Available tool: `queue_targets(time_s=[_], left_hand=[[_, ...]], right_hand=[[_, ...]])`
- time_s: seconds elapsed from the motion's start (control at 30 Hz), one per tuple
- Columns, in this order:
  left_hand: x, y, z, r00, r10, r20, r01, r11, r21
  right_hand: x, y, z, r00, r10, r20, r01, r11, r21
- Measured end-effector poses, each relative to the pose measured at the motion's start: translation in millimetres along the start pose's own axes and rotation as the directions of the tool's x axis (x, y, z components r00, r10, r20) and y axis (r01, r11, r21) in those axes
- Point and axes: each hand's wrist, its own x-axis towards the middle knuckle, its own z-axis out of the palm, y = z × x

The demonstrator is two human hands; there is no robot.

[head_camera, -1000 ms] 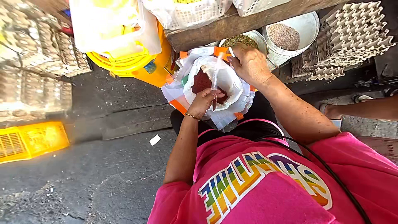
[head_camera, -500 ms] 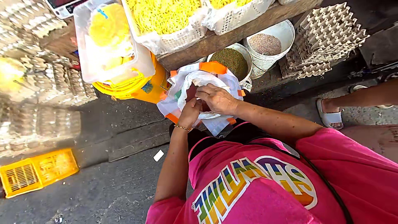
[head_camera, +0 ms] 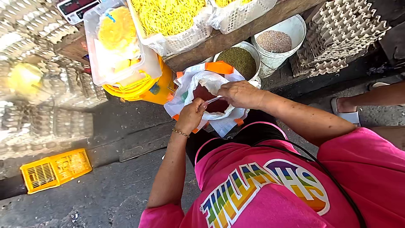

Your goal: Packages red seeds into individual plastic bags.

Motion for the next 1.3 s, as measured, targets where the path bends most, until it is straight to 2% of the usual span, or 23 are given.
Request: queue_targets(time_s=[0.1, 0.17, 0.27, 0.3, 0.37, 0.4, 0.47, 0.53, 0.6, 0.63, 0.67, 0.7, 0.77, 0.8, 0.87, 0.97, 1.03, 1.1, 1.17, 1.23, 1.3], left_hand=[[-11, 20, -15, 0.998, 0.059, -0.034, -0.059, 0.998, -0.009], [-18, 40, -27, 0.985, 0.157, -0.065, -0.162, 0.984, -0.079], [-18, 75, -42, 0.939, 0.315, -0.136, -0.343, 0.875, -0.34], [-15, 87, -45, 0.922, 0.341, -0.182, -0.387, 0.809, -0.443], [-4, 103, -42, 0.903, 0.298, -0.31, -0.428, 0.681, -0.594], [3, 105, -38, 0.904, 0.229, -0.361, -0.419, 0.635, -0.649], [17, 100, -26, 0.904, 0.018, -0.427, -0.354, 0.594, -0.723], [28, 83, -12, 0.87, -0.204, -0.449, -0.262, 0.579, -0.772], [31, 57, 2, 0.813, -0.328, -0.481, -0.212, 0.603, -0.769], [30, 45, 9, 0.788, -0.333, -0.517, -0.215, 0.638, -0.739], [29, 35, 16, 0.771, -0.299, -0.562, -0.237, 0.685, -0.689], [27, 28, 23, 0.754, -0.253, -0.606, -0.252, 0.741, -0.623], [18, 19, 31, 0.75, -0.146, -0.645, -0.239, 0.849, -0.47], [11, 20, 31, 0.769, -0.097, -0.632, -0.217, 0.89, -0.401], [-5, 26, 30, 0.825, -0.026, -0.565, -0.179, 0.936, -0.305], [-7, 33, 27, 0.876, -0.007, -0.482, -0.136, 0.956, -0.26], [3, 33, 23, 0.889, -0.044, -0.457, -0.085, 0.963, -0.257], [5, 33, 19, 0.9, -0.069, -0.43, -0.056, 0.961, -0.271], [2, 30, 17, 0.912, -0.061, -0.405, -0.068, 0.952, -0.299], [-7, 28, 12, 0.935, -0.034, -0.352, -0.09, 0.94, -0.328], [-17, 25, 6, 0.959, 0.023, -0.282, -0.135, 0.914, -0.383]], right_hand=[[-10, 6, -26, 0.994, -0.035, -0.108, 0.047, 0.993, 0.11], [-14, 16, -44, 0.975, -0.055, -0.215, 0.101, 0.973, 0.208], [-11, 31, -55, 0.919, -0.027, -0.392, 0.224, 0.856, 0.465], [-6, 33, -50, 0.892, 0.005, -0.452, 0.293, 0.755, 0.587], [10, 25, -25, 0.845, 0.129, -0.519, 0.422, 0.437, 0.794], [18, 18, -7, 0.847, 0.205, -0.491, 0.435, 0.262, 0.861], [31, -7, 28, 0.875, 0.38, -0.301, 0.338, -0.034, 0.94], [37, -32, 52, 0.888, 0.444, -0.121, 0.233, -0.208, 0.95], [36, -51, 68, 0.868, 0.497, -0.003, 0.171, -0.293, 0.941], [36, -56, 71, 0.851, 0.525, 0.007, 0.155, -0.265, 0.952], [36, -58, 73, 0.834, 0.551, -0.04, 0.152, -0.159, 0.975], [36, -56, 73, 0.821, 0.556, -0.13, 0.142, 0.021, 0.99], [34, -46, 70, 0.813, 0.501, -0.298, 0.077, 0.415, 0.907], [32, -42, 65, 0.813, 0.475, -0.337, 0.045, 0.525, 0.85], [29, -32, 54, 0.812, 0.46, -0.359, -0.001, 0.617, 0.787], [24, -22, 40, 0.817, 0.488, -0.308, -0.102, 0.647, 0.755], [22, -19, 38, 0.83, 0.479, -0.285, -0.139, 0.673, 0.727], [20, -16, 36, 0.86, 0.43, -0.276, -0.122, 0.697, 0.707], [20, -9, 31, 0.901, 0.351, -0.255, -0.051, 0.669, 0.742], [20, -1, 26, 0.926, 0.295, -0.236, 0.051, 0.52, 0.853], [20, 3, 22, 0.94, 0.29, -0.179, 0.092, 0.289, 0.953]])
